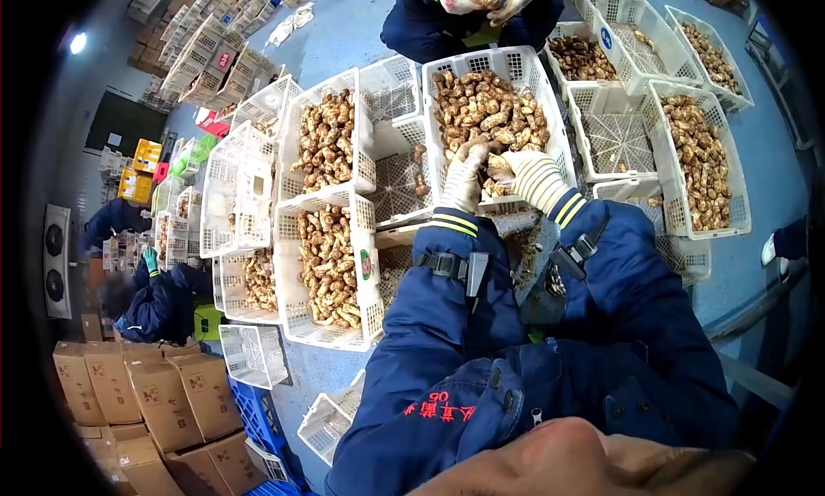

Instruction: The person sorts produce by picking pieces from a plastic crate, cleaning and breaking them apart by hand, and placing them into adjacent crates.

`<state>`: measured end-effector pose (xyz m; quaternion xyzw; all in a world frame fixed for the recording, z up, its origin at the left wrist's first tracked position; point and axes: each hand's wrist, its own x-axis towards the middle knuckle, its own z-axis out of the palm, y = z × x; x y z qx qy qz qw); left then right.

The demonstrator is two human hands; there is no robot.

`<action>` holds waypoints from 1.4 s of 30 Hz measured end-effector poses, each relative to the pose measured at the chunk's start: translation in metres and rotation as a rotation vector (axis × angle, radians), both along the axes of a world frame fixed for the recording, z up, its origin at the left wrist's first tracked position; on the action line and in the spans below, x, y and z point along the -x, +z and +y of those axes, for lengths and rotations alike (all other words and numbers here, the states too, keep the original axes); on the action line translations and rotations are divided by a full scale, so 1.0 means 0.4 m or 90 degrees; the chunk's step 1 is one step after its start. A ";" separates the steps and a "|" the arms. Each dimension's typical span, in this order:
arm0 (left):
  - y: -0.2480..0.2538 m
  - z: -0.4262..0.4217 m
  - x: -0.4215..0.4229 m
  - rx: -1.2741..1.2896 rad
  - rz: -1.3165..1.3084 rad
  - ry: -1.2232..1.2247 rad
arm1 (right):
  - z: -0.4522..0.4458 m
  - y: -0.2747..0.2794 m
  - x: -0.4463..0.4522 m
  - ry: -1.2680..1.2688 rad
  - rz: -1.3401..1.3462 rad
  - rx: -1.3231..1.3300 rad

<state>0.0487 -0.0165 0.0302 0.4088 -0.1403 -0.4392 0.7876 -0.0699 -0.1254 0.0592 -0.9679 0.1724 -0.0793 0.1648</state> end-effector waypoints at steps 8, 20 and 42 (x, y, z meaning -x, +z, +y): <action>-0.002 0.001 0.000 0.021 0.015 0.009 | 0.011 -0.003 0.027 0.022 -0.140 -0.883; 0.021 0.006 0.008 -0.022 0.006 -0.032 | 0.016 0.009 0.020 -0.078 -0.136 -1.003; 0.011 0.006 -0.001 -0.001 0.075 -0.005 | -0.015 0.023 0.016 0.031 -0.329 -0.391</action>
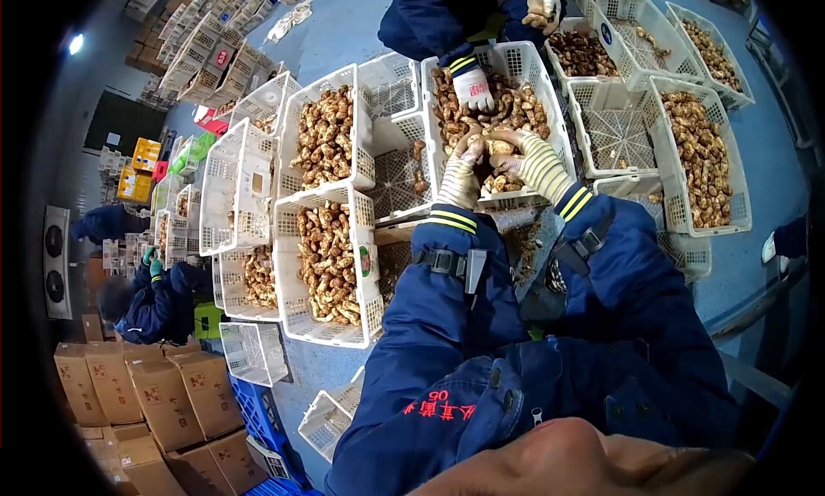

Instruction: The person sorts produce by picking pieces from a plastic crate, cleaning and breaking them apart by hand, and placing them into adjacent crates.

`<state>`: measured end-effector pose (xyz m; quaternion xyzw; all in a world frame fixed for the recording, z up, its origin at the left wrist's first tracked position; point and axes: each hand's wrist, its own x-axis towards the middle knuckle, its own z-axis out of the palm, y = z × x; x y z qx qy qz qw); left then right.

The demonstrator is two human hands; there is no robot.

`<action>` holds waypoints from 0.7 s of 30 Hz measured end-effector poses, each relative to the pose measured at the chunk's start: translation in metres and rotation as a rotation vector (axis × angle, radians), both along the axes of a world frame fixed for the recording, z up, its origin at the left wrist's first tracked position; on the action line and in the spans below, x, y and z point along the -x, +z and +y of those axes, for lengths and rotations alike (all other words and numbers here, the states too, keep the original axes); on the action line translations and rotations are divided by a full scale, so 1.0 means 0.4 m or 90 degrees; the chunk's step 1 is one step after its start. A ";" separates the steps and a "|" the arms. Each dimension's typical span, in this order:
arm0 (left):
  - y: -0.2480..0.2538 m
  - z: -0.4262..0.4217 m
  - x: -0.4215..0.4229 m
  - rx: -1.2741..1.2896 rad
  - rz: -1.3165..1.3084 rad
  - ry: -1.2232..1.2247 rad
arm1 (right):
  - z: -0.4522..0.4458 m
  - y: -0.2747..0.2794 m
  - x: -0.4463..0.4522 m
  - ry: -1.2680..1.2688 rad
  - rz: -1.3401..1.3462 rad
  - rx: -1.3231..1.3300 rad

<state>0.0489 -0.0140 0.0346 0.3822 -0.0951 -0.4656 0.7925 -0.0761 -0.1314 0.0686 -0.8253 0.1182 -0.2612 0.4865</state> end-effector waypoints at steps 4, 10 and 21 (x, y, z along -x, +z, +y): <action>-0.018 -0.002 -0.008 0.055 -0.043 0.011 | -0.013 -0.049 -0.004 0.001 0.035 -0.085; 0.002 0.002 -0.001 0.039 -0.020 -0.011 | -0.004 -0.013 0.012 -0.071 0.083 0.157; -0.015 -0.003 0.001 0.000 0.066 -0.017 | -0.005 0.009 0.007 -0.069 0.029 0.437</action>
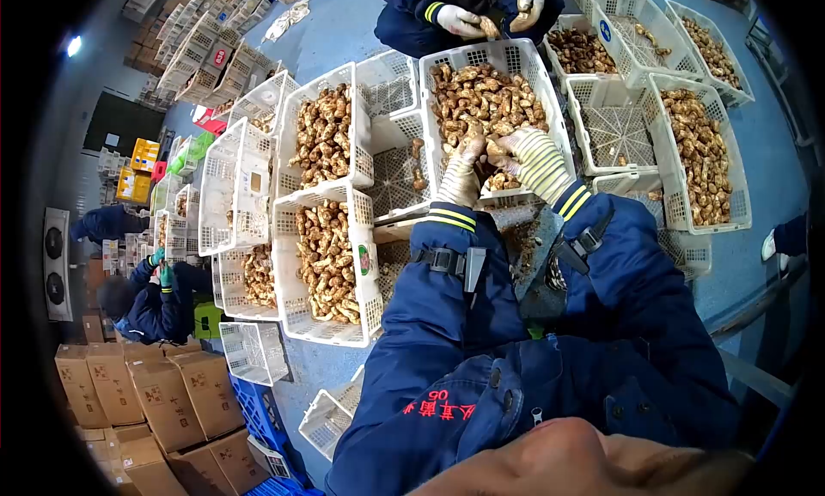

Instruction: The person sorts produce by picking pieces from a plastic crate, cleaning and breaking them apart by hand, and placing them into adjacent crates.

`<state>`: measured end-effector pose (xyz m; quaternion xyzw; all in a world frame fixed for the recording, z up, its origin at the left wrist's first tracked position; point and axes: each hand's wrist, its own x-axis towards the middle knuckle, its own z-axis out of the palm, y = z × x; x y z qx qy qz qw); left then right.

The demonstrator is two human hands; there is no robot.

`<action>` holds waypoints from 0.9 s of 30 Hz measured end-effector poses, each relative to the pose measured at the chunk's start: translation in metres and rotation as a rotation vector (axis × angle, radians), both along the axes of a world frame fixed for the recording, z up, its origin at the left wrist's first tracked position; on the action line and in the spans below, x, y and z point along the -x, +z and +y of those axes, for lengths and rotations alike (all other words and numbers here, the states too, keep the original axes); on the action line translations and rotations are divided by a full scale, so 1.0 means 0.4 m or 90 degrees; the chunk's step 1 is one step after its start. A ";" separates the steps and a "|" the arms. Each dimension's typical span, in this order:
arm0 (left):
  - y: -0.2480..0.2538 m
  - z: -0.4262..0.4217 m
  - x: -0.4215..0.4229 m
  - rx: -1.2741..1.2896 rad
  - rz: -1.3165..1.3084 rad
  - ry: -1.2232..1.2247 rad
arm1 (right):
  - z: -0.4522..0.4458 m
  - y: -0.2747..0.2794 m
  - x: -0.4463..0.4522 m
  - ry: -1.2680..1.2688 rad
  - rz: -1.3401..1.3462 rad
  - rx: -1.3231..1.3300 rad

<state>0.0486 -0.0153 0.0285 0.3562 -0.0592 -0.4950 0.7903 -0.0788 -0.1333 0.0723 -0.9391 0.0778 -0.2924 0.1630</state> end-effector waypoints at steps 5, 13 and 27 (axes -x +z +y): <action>-0.006 0.005 -0.013 0.025 -0.024 0.009 | -0.005 0.001 -0.004 -0.010 0.023 0.020; 0.007 0.000 -0.002 -0.028 -0.016 0.024 | 0.006 0.008 -0.009 -0.045 0.177 0.117; -0.043 0.072 -0.084 -0.192 0.056 0.214 | -0.321 0.026 0.200 -0.293 -0.646 -0.905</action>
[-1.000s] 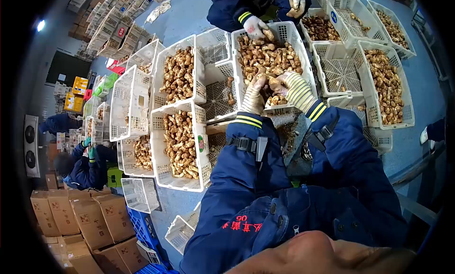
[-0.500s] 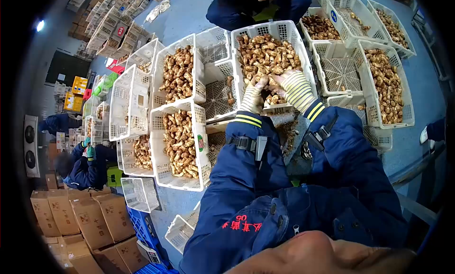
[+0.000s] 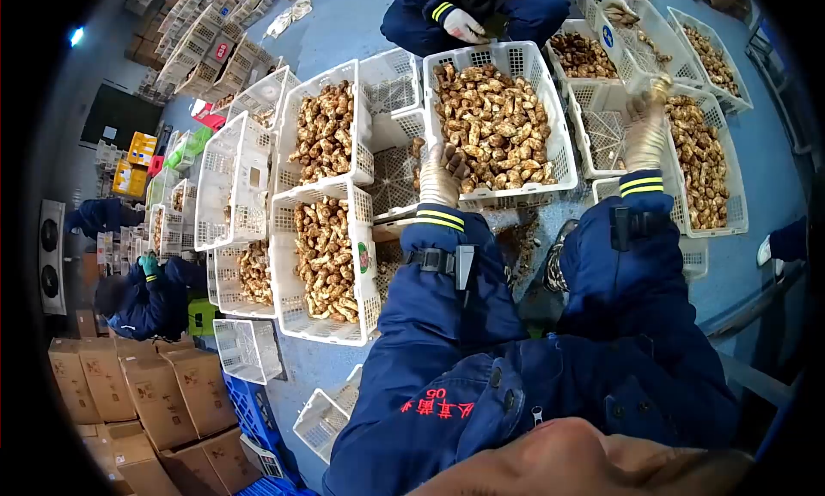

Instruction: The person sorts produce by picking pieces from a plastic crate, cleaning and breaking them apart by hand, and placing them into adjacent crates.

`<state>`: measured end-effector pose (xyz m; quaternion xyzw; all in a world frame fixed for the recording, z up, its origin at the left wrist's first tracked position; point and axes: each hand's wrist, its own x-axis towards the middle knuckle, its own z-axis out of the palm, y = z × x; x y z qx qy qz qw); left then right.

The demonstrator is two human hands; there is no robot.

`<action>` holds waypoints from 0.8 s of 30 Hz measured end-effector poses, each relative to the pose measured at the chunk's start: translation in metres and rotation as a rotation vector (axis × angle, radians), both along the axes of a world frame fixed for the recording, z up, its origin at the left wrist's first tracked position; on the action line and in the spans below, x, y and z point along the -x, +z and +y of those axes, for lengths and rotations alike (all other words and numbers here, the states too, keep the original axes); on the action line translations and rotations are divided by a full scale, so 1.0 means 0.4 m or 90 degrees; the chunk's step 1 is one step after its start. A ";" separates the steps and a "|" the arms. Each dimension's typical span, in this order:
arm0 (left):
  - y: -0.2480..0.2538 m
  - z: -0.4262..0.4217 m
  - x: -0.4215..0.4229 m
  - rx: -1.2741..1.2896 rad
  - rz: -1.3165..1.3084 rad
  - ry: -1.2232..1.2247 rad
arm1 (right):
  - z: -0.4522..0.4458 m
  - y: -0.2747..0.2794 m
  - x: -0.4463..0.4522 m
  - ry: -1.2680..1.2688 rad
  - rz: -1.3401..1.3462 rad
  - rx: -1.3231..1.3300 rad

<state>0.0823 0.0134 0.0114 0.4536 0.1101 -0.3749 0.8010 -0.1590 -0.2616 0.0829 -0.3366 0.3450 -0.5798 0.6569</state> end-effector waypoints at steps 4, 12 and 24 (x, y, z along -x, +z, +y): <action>-0.012 0.013 -0.020 -0.019 -0.001 0.035 | -0.017 -0.053 -0.019 0.138 0.136 -0.005; 0.011 -0.015 0.009 -0.030 -0.052 0.026 | 0.116 -0.197 -0.312 0.522 0.947 0.523; 0.055 -0.011 0.019 -0.006 -0.096 -0.019 | 0.078 -0.467 -0.516 0.378 1.177 0.815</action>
